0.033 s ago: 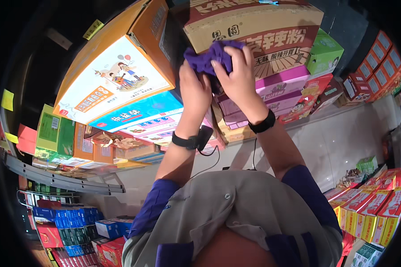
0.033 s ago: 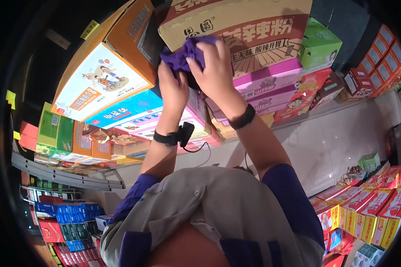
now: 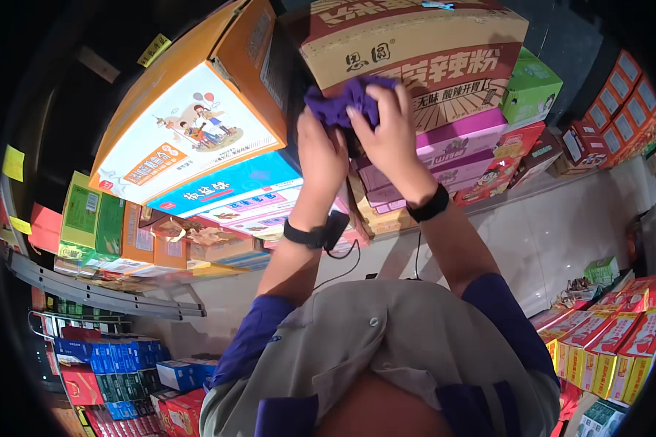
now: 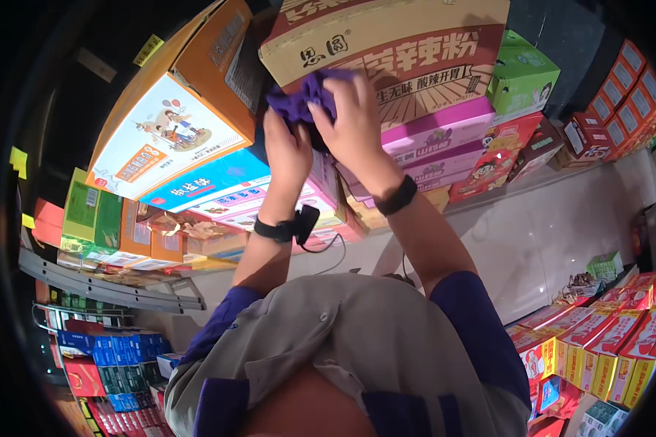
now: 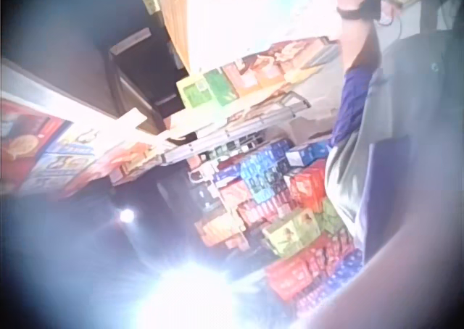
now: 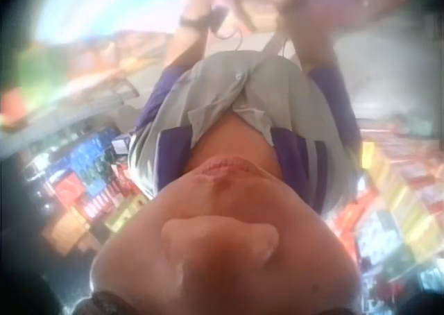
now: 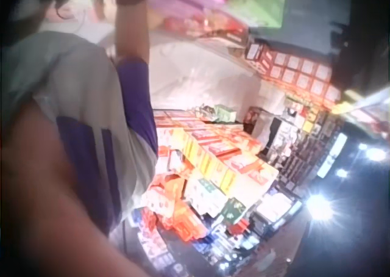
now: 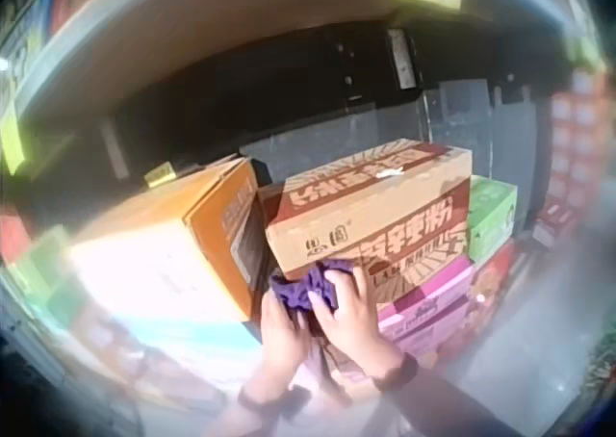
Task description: Using a purple cloth to wipe down various product boxes on store shelves.
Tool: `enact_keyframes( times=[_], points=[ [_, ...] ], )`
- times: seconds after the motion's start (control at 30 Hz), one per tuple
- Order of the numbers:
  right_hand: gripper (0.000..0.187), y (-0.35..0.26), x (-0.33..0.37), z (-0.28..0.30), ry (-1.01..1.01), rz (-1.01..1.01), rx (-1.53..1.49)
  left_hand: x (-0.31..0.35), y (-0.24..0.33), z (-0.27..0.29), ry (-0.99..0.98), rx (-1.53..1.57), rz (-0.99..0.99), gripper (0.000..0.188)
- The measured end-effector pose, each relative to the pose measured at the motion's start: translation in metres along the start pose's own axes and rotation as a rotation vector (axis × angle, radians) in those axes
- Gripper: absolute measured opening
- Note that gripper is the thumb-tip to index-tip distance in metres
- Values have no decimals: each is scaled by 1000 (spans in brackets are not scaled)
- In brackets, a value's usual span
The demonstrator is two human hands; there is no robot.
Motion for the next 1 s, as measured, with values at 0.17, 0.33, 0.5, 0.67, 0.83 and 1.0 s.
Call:
enact_keyframes(
  times=[0.17,0.33,0.5,0.67,0.83,1.0],
  points=[
    [33,35,64,-14,-267,-161,-47,76,-19,-37,-88,109,189,53],
    [33,50,85,-16,-306,-181,17,92,-22,-50,-145,95,205,47],
    [37,30,45,-9,-175,-134,-114,45,-5,-24,-126,111,212,45],
    [40,-26,-29,2,34,62,-141,-22,16,14,59,46,-8,54],
    [32,-35,-44,-4,28,85,-87,-37,15,15,114,108,-64,50],
    [34,-26,2,-19,-65,11,-9,18,-8,-8,4,241,59,48]
  ],
)
Point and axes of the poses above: each hand's wrist, its own x-axis away from the middle knuckle, its own z-axis out of the back of the hand, y = z × x, the point moved 4 cm from there along -x, towards the middle knuckle, and after that the axes turned 9 degrees about -z, right-handed, at the moved point
